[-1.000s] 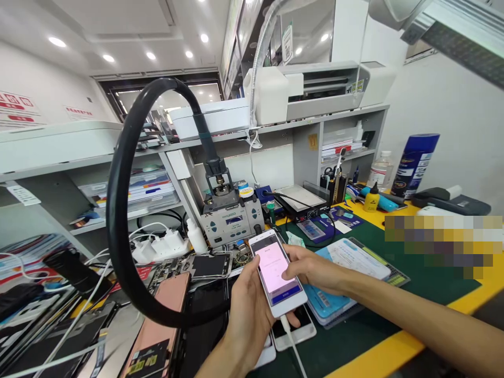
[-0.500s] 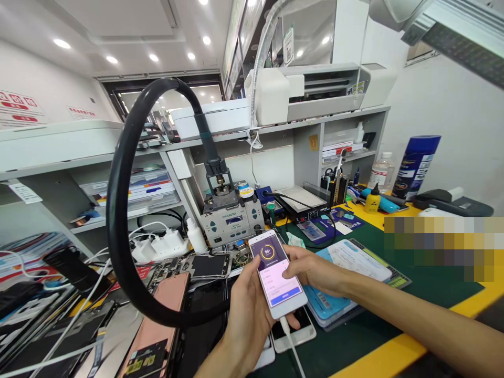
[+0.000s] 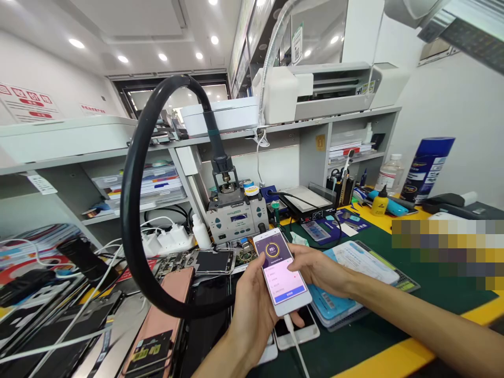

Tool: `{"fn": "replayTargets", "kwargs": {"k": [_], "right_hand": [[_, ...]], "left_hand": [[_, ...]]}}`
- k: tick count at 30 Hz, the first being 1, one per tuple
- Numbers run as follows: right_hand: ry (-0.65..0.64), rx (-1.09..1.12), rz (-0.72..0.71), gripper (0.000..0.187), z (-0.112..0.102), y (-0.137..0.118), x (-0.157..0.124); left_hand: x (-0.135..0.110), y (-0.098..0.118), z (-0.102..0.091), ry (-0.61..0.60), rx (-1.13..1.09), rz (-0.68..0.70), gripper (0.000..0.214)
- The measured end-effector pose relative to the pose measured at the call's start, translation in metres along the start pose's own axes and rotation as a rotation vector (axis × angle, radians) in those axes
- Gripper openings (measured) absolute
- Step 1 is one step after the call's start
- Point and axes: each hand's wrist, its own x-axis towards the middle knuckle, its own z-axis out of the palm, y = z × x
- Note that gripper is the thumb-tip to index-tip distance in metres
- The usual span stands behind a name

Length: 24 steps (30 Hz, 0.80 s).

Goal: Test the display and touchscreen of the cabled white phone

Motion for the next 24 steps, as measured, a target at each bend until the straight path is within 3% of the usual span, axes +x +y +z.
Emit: {"fn": "replayTargets", "kwargs": {"k": [24], "right_hand": [[-0.027, 0.02, -0.013, 0.034, -0.0008, 0.0017, 0.0001]], "left_hand": [[-0.0013, -0.0005, 0.0003, -0.025, 0.005, 0.012, 0.053]]}}
